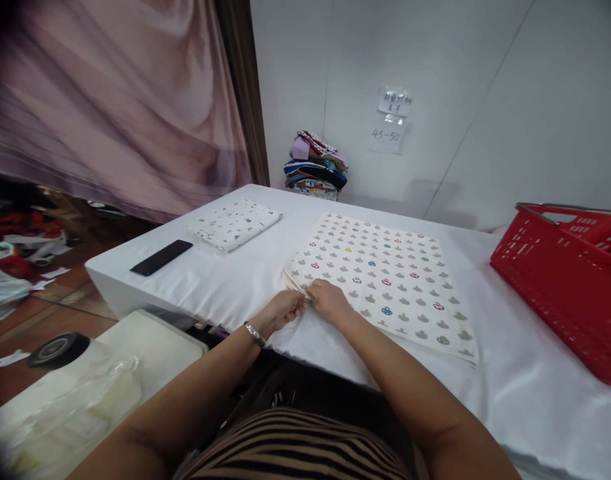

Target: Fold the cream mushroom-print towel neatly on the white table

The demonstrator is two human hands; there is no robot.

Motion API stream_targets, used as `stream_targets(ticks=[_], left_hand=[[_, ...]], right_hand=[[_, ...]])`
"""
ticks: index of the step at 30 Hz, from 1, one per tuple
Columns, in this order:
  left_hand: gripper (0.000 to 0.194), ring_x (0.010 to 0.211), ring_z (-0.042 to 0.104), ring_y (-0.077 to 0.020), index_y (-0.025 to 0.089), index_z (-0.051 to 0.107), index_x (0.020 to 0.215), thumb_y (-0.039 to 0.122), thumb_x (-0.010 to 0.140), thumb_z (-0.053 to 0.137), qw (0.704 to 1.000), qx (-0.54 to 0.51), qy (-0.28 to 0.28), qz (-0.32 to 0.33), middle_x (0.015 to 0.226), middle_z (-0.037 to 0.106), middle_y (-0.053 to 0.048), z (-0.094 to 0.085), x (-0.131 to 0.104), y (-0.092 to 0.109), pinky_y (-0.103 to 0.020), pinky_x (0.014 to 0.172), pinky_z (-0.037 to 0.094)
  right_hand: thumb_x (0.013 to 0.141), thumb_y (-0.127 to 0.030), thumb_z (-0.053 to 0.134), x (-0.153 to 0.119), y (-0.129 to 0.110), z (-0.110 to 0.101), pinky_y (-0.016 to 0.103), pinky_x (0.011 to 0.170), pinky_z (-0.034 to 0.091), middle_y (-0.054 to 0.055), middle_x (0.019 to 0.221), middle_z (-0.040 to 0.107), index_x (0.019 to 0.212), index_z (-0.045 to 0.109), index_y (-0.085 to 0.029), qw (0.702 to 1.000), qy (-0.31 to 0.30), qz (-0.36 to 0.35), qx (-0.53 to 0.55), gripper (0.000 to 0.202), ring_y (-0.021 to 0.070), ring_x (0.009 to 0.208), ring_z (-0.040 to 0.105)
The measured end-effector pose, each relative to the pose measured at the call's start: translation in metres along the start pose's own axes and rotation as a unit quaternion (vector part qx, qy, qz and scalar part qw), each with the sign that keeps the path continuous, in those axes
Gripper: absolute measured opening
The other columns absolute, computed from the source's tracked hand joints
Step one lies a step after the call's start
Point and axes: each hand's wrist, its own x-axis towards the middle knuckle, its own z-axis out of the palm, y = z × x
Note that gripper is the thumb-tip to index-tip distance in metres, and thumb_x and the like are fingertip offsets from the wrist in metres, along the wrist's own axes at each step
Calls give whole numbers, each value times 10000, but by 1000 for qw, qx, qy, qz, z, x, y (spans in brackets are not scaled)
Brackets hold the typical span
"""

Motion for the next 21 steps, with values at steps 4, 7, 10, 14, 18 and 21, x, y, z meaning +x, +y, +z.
stream_targets(ticks=[4, 7, 10, 14, 18, 21], left_hand=[[212, 386, 376, -45, 147, 477, 638, 214, 834, 432, 1000, -17, -17, 0, 558, 538, 2, 0, -4, 4, -185, 368, 160], [249, 385, 385, -48, 149, 483, 665, 275, 871, 420, 1000, -17, -13, 4, 550, 534, 4, 0, -3, 6, -183, 368, 166], [237, 367, 373, -46, 162, 458, 664, 246, 880, 410, 1000, -4, -3, 11, 532, 523, 18, 1, 0, 6, -187, 359, 149], [239, 354, 375, -46, 165, 443, 656, 239, 883, 426, 1000, 11, 1, 17, 535, 534, 15, 2, 2, 5, -190, 349, 142], [234, 356, 385, -45, 173, 429, 657, 260, 869, 478, 1000, 9, 7, 28, 540, 543, 15, 3, 1, 5, -186, 348, 157], [265, 358, 389, -43, 176, 417, 634, 275, 871, 482, 999, 6, 14, 31, 532, 537, 19, 2, 1, 4, -183, 348, 167]], right_hand=[[830, -86, 450, -1, -1, 3, 232, 755, 401, 26, 942, 599, 937, 635, -211, 1000, 4, -9, 19, 247, 140, 922, 532], [808, -76, 468, -5, -1, 1, 243, 781, 420, 29, 956, 601, 962, 639, -210, 998, 10, -23, 53, 266, 144, 932, 535], [816, -112, 486, -13, 10, -7, 268, 827, 443, 44, 1007, 610, 1027, 637, -198, 994, 23, -36, 102, 273, 151, 949, 552], [842, -153, 450, -25, 48, -22, 335, 886, 456, 47, 1057, 631, 1030, 657, -218, 991, 82, 52, 95, 287, 180, 988, 570], [858, -277, 476, -34, 87, -27, 404, 995, 394, 55, 1210, 585, 1111, 641, -247, 997, 44, 63, 15, 303, 234, 1158, 495], [883, -399, 448, -37, 100, -24, 442, 1042, 336, 78, 1336, 494, 1197, 594, -237, 997, -4, 64, -37, 383, 263, 1253, 411]])
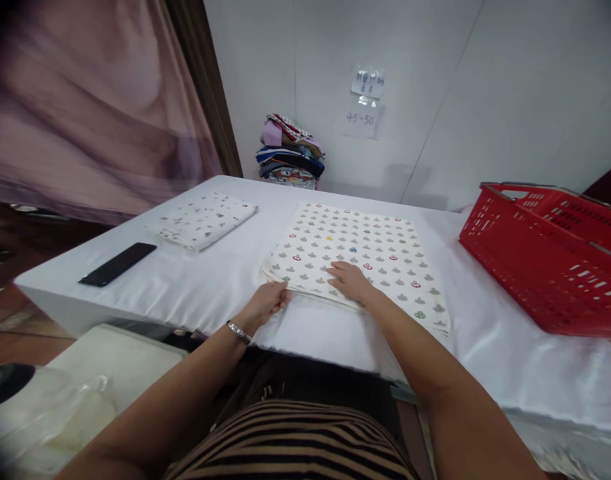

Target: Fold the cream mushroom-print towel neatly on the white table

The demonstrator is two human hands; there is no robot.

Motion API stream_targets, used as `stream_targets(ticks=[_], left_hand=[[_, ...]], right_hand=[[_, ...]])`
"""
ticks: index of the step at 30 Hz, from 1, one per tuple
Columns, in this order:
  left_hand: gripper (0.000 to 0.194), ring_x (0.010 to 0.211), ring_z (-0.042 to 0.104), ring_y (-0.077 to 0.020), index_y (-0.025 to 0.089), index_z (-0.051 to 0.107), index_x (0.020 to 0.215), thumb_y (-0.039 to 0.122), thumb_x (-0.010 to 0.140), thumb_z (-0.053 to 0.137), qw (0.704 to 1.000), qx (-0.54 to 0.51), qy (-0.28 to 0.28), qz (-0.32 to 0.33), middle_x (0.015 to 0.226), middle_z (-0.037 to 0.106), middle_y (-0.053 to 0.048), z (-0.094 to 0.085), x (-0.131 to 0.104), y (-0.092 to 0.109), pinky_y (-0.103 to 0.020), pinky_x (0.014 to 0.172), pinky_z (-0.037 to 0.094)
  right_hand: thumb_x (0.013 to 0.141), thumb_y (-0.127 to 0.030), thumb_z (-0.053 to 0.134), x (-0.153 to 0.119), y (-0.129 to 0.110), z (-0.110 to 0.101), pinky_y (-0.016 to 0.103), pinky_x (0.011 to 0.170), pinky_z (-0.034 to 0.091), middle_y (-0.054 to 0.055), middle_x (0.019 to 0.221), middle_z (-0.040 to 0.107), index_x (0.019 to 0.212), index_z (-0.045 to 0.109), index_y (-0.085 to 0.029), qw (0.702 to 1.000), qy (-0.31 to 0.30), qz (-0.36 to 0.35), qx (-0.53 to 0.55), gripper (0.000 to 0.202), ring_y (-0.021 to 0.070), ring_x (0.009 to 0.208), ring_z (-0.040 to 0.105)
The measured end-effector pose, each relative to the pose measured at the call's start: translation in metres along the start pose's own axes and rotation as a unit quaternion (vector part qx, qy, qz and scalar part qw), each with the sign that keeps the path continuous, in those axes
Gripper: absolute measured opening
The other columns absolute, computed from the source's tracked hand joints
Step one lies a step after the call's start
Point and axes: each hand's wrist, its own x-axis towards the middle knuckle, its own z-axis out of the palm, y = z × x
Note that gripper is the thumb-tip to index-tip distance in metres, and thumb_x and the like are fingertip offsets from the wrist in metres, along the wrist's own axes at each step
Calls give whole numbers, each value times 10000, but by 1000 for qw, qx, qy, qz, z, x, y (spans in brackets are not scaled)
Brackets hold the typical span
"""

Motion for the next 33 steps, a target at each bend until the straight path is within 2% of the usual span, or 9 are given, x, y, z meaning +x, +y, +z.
stream_targets(ticks=[4, 6, 9, 12, 18, 22, 25, 29, 33], left_hand=[[272, 365, 398, -48, 174, 430, 627, 289, 867, 487, 1000, 9, -2, 7, 514, 527, 25, -1, 0, -2, -181, 351, 189], [265, 366, 399, -49, 173, 434, 626, 280, 862, 489, 1000, 13, -1, 11, 516, 528, 25, -1, 0, -2, -183, 355, 196], [260, 362, 396, -48, 176, 425, 625, 264, 864, 477, 1000, 16, 0, 14, 514, 531, 22, -1, -1, -2, -187, 355, 194], [245, 356, 396, -45, 178, 419, 638, 253, 865, 468, 1000, 22, 3, 14, 526, 546, 21, 0, 0, -2, -189, 351, 187], [234, 351, 408, -47, 170, 424, 652, 237, 877, 423, 1000, 29, 1, 12, 530, 542, 22, 1, 3, -1, -190, 347, 186], [221, 353, 410, -43, 163, 442, 701, 296, 876, 464, 1000, 18, -1, 1, 561, 567, 17, 0, 3, -1, -176, 349, 198], [219, 365, 408, -38, 153, 474, 787, 356, 855, 521, 999, -14, -39, -31, 615, 603, -8, 3, 1, 1, -159, 341, 186], [120, 396, 418, -26, 151, 470, 794, 212, 811, 572, 986, -76, -107, -104, 685, 634, -38, 16, -3, 4, -129, 335, 183], [103, 393, 415, -17, 146, 461, 726, 107, 789, 533, 979, -84, -136, -124, 706, 639, -46, 36, -6, 4, -119, 327, 187]], right_hand=[[919, -505, 338, 3, -8, 1, 484, 1085, 220, 65, 1462, 332, 1313, 488, -246, 999, -6, 22, -24, 494, 279, 1367, 216], [918, -556, 299, 6, -13, 1, 496, 1103, 146, 46, 1505, 233, 1372, 407, -265, 998, -42, 27, -22, 550, 272, 1391, 133], [904, -613, 258, 10, -16, 1, 496, 1109, 95, 43, 1522, 171, 1402, 352, -274, 994, -97, 54, -18, 610, 264, 1397, 102], [898, -635, 226, 14, -10, 1, 479, 1116, 62, 27, 1533, 120, 1429, 290, -285, 995, -86, 53, -21, 640, 250, 1404, 51], [901, -624, 219, 23, 0, 1, 494, 1110, 64, 34, 1529, 139, 1422, 313, -283, 990, -122, 75, -14, 630, 266, 1402, 57], [915, -590, 217, 19, 0, -2, 497, 1108, 64, 62, 1524, 162, 1421, 316, -254, 992, -91, 83, -17, 615, 251, 1402, 67], [914, -585, 240, 8, 4, -8, 463, 1116, 68, 64, 1518, 188, 1420, 317, -241, 993, -68, 96, -23, 617, 235, 1402, 77], [909, -574, 271, -4, 16, -16, 462, 1116, 90, 48, 1516, 199, 1421, 313, -240, 991, -61, 120, -18, 612, 243, 1403, 71], [909, -542, 298, -7, 26, -17, 468, 1108, 125, 77, 1512, 205, 1423, 316, -217, 986, -66, 154, -14, 608, 255, 1399, 92]])
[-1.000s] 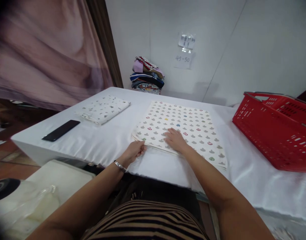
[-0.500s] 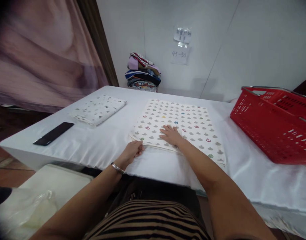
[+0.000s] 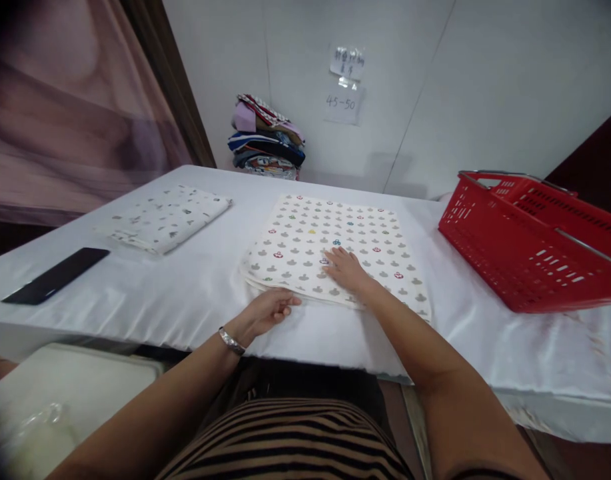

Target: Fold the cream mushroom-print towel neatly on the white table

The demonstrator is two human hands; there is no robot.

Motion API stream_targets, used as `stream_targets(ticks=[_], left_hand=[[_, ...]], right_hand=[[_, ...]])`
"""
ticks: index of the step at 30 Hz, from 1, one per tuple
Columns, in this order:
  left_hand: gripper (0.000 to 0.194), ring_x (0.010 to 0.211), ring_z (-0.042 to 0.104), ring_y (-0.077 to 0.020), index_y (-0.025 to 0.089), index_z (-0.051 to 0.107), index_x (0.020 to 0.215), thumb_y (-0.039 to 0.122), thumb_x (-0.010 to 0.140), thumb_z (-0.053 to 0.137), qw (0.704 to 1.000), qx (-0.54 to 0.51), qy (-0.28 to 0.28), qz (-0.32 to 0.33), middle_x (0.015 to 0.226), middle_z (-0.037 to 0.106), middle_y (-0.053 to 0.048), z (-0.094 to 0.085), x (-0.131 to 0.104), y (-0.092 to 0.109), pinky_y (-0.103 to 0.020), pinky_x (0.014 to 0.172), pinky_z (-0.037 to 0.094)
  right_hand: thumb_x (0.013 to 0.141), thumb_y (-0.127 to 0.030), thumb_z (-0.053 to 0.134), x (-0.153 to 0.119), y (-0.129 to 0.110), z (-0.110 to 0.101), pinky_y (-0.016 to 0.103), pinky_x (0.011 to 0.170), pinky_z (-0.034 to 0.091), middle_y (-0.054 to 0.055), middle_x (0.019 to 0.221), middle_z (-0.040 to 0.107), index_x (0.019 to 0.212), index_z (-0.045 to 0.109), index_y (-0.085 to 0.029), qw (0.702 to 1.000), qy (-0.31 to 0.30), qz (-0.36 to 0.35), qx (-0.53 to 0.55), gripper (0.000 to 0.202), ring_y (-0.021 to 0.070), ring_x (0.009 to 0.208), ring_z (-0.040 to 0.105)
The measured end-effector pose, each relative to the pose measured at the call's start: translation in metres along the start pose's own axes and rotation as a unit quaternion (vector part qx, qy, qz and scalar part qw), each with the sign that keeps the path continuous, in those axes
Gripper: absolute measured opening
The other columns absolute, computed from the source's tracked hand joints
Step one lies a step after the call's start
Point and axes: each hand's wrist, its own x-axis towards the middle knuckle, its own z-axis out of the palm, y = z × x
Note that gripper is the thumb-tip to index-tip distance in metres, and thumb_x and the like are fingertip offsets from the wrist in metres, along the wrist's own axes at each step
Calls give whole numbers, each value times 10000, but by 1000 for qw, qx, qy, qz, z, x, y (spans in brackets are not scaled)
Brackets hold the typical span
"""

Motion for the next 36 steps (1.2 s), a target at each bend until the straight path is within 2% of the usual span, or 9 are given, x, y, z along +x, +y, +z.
stream_targets(ticks=[4, 8, 14, 19, 26, 30, 36], left_hand=[[81, 390, 422, -24, 152, 478, 787, 182, 816, 548, 1000, -2, -13, -25, 714, 650, -54, 16, 5, -5, -123, 327, 192], [104, 387, 439, -26, 144, 479, 791, 216, 837, 539, 1000, -16, -4, -3, 691, 638, -48, 27, 9, -11, -133, 330, 197], [135, 386, 440, -28, 141, 487, 766, 238, 833, 554, 999, -24, 27, 19, 613, 582, -5, 33, 8, -13, -139, 336, 214], [137, 386, 441, -32, 153, 485, 770, 255, 829, 554, 999, -14, 46, 25, 595, 559, 13, 38, 4, -12, -143, 339, 216], [105, 374, 429, -36, 146, 473, 723, 173, 824, 471, 997, -14, 68, 13, 574, 552, 10, 38, 1, -14, -152, 339, 196], [123, 366, 427, -39, 140, 474, 697, 171, 815, 465, 997, -14, 71, 3, 583, 563, 0, 35, 4, -15, -160, 345, 184], [187, 372, 434, -42, 178, 485, 729, 332, 805, 560, 997, -35, 59, -21, 594, 583, 6, 30, 12, -17, -153, 349, 179]], right_hand=[[899, -546, 335, 4, 2, 7, 466, 1103, 141, 65, 1507, 226, 1412, 336, -243, 1000, 7, -10, 5, 596, 259, 1396, 109], [905, -525, 350, 5, 0, 11, 469, 1098, 142, 60, 1501, 244, 1396, 358, -254, 1000, 14, -18, -4, 561, 258, 1391, 130], [912, -501, 352, 4, -3, 9, 474, 1090, 154, 61, 1486, 278, 1377, 379, -263, 999, 12, -34, -27, 523, 263, 1379, 171], [913, -539, 316, 10, -5, 4, 491, 1105, 94, 65, 1509, 217, 1401, 347, -249, 998, 15, -42, -38, 568, 265, 1396, 97], [904, -592, 277, 19, 1, 6, 517, 1106, 58, 50, 1529, 137, 1421, 308, -281, 998, -21, -33, -44, 604, 272, 1400, 70], [913, -576, 265, 24, -4, 1, 520, 1106, 55, 70, 1534, 93, 1423, 312, -254, 997, 0, -53, -53, 604, 259, 1404, 36], [907, -608, 242, 31, -6, 4, 524, 1105, 66, 72, 1531, 87, 1434, 286, -260, 996, -37, -67, -48, 633, 262, 1402, 54]])
